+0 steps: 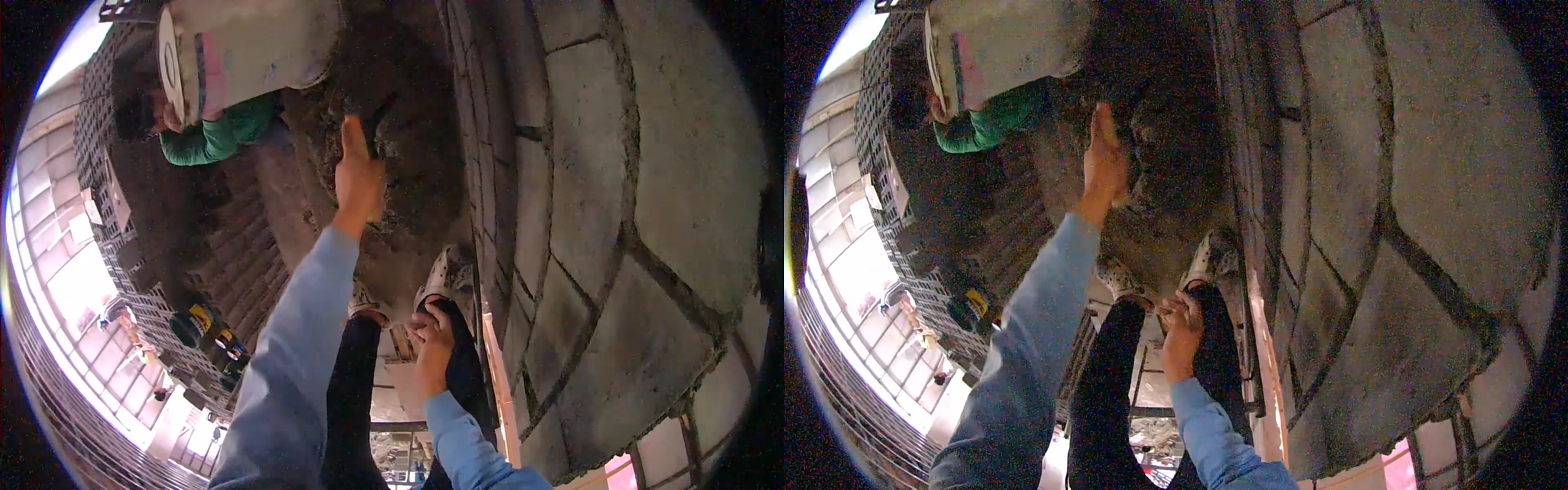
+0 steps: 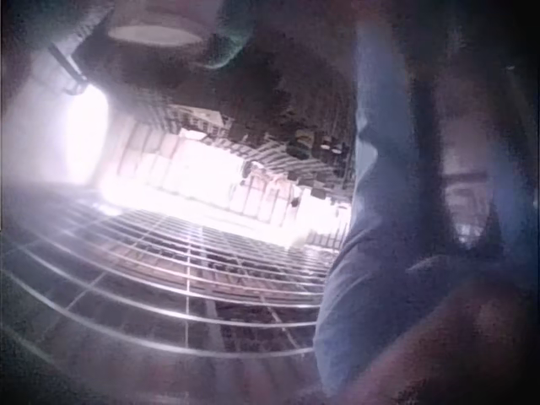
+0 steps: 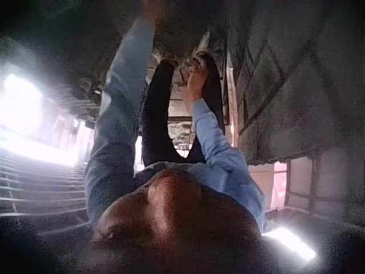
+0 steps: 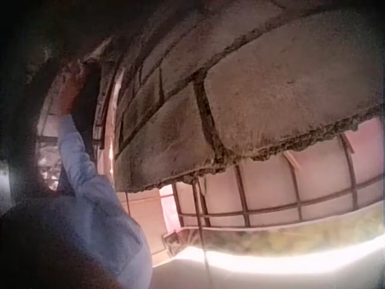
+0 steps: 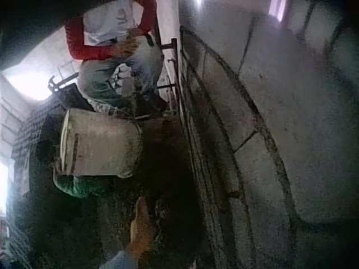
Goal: The person scoops wet cement from a bucket using a trowel and applies it to a concrete block wall. They spread the cement along the top of the wall and smooth it out, while another person assists by pouring more cement from a bucket.
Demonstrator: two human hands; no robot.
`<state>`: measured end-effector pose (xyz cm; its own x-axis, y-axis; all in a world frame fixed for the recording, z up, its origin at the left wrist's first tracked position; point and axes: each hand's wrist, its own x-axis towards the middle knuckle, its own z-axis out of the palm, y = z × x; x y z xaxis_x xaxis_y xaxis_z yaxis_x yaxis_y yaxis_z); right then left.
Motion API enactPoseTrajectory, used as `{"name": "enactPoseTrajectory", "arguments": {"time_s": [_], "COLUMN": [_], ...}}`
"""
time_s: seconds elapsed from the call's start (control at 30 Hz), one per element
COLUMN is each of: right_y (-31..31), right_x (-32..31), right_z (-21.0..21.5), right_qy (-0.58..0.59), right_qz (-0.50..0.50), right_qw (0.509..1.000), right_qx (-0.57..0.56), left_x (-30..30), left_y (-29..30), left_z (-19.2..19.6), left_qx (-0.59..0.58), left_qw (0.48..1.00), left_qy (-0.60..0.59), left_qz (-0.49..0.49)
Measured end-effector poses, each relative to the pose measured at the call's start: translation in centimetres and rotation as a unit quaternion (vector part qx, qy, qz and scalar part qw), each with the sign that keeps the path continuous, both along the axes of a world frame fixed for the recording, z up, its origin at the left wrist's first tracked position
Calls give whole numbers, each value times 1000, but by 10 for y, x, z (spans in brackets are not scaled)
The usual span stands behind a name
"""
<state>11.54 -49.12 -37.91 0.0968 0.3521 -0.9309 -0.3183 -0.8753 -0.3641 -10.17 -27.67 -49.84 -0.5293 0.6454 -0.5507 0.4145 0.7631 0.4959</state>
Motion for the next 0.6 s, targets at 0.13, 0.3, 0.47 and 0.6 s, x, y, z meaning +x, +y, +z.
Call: {"name": "enactPoseTrajectory", "arguments": {"time_s": [0.13, 0.3, 0.47, 0.6], "right_y": [4, 24, 22, 26], "right_x": [3, 2, 7, -11], "right_z": [-2, -1, -9, 15], "right_qy": [-1, -9, -7, 13], "right_qz": [27, -36, -15, 60], "right_qw": [1000, 999, 1000, 998], "right_qx": [12, -29, 2, 7], "left_x": [-27, -8, -10, -66], "left_y": [33, -20, -56, -94], "left_z": [-36, 9, 51, 6], "left_qx": [11, 43, -75, -37], "left_qw": [996, 986, 996, 999], "left_qy": [68, 84, -7, 0], "left_qz": [-60, -135, -37, -32]}}
